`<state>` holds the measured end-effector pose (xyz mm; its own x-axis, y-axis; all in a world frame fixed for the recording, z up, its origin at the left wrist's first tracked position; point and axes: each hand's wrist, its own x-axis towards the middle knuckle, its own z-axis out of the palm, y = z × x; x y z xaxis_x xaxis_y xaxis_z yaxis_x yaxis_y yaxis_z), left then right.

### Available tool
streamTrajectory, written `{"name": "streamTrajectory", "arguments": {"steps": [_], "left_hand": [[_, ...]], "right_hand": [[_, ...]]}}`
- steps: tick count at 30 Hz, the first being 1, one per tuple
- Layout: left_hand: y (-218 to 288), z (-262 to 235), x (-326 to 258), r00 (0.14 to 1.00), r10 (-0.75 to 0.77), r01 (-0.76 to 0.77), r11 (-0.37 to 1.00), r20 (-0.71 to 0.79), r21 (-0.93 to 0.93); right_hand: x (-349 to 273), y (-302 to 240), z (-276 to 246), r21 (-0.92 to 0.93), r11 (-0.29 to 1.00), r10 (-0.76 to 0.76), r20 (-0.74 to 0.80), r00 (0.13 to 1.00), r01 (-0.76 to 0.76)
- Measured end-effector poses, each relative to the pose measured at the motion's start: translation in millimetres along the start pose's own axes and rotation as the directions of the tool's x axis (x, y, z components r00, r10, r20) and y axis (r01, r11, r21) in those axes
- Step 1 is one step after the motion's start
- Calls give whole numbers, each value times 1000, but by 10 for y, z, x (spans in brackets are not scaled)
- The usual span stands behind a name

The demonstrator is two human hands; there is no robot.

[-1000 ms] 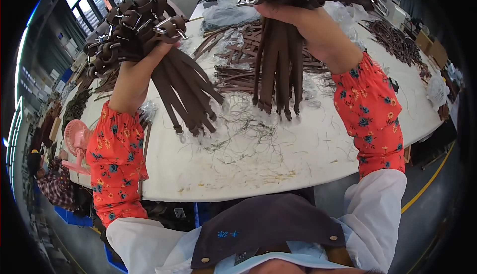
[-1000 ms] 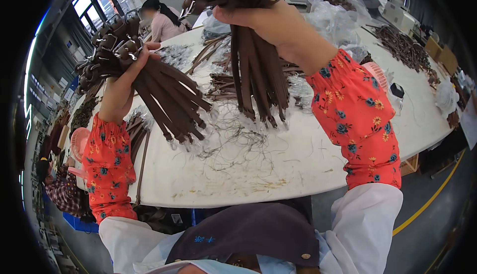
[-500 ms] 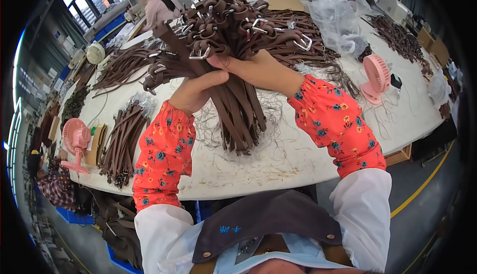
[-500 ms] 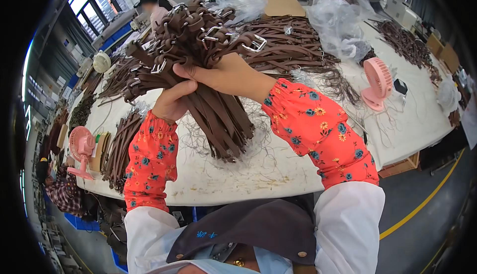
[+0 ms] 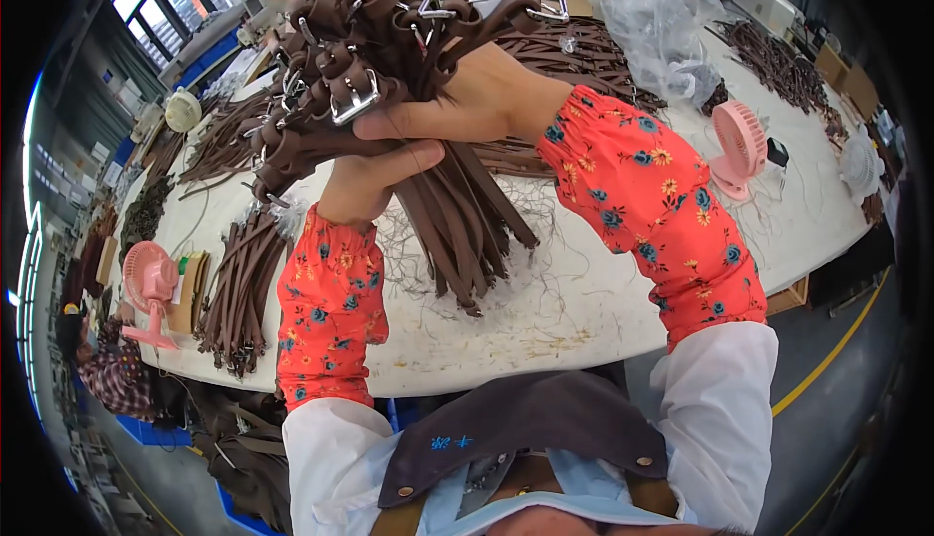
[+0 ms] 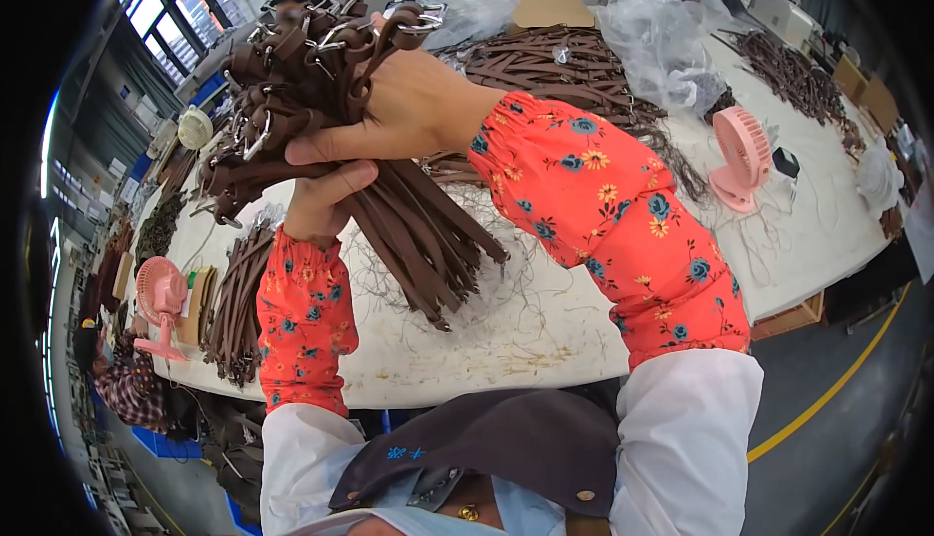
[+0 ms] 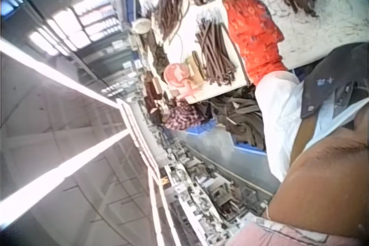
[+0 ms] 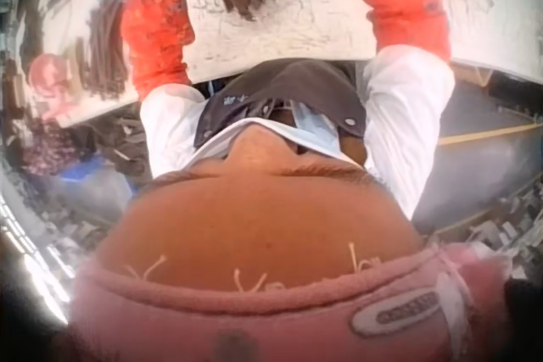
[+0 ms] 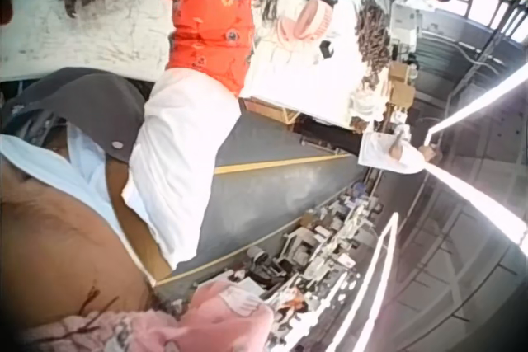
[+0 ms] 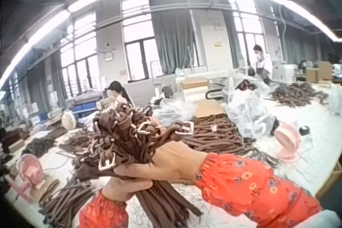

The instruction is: The person uses a metal tool to attach metal clasps to the ends of brown leather straps. They work on individual straps, securing the hardware, and then gather the finished items into a bundle.

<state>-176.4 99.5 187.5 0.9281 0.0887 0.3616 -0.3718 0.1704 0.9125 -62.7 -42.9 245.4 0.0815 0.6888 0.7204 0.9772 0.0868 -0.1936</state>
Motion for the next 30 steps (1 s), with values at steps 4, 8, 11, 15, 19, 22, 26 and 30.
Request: {"name": "streamTrajectory", "arguments": {"steps": [4,8,11,15,19,22,26,30], "left_hand": [[144,84,44,997,44,-45,999,-68,-14],[335,190,19,989,49,-61,995,-139,-83],[323,170,-36,972,58,-95,984,-230,-152],[414,47,-137,983,6,-65,946,-184,-318],[361,9,-162,994,50,-75,957,-96,-281],[262,25,-210,993,19,-47,971,-121,-236],[104,-10,-204,993,41,-66,969,-108,-238],[49,-74,-243,999,24,-30,973,-30,-230]], "right_hand": [[237,-48,-131,78,992,-98,7,995,98],[296,-148,-214,415,894,80,216,973,-166],[68,20,-304,371,885,228,186,956,-283],[-470,350,-244,260,891,347,136,928,-371],[-753,443,-156,320,843,423,101,900,-432],[-720,377,-162,364,830,457,-9,889,-423],[-775,497,-161,384,812,517,-122,847,-440],[-937,663,-121,656,586,663,-51,747,-475]]}}
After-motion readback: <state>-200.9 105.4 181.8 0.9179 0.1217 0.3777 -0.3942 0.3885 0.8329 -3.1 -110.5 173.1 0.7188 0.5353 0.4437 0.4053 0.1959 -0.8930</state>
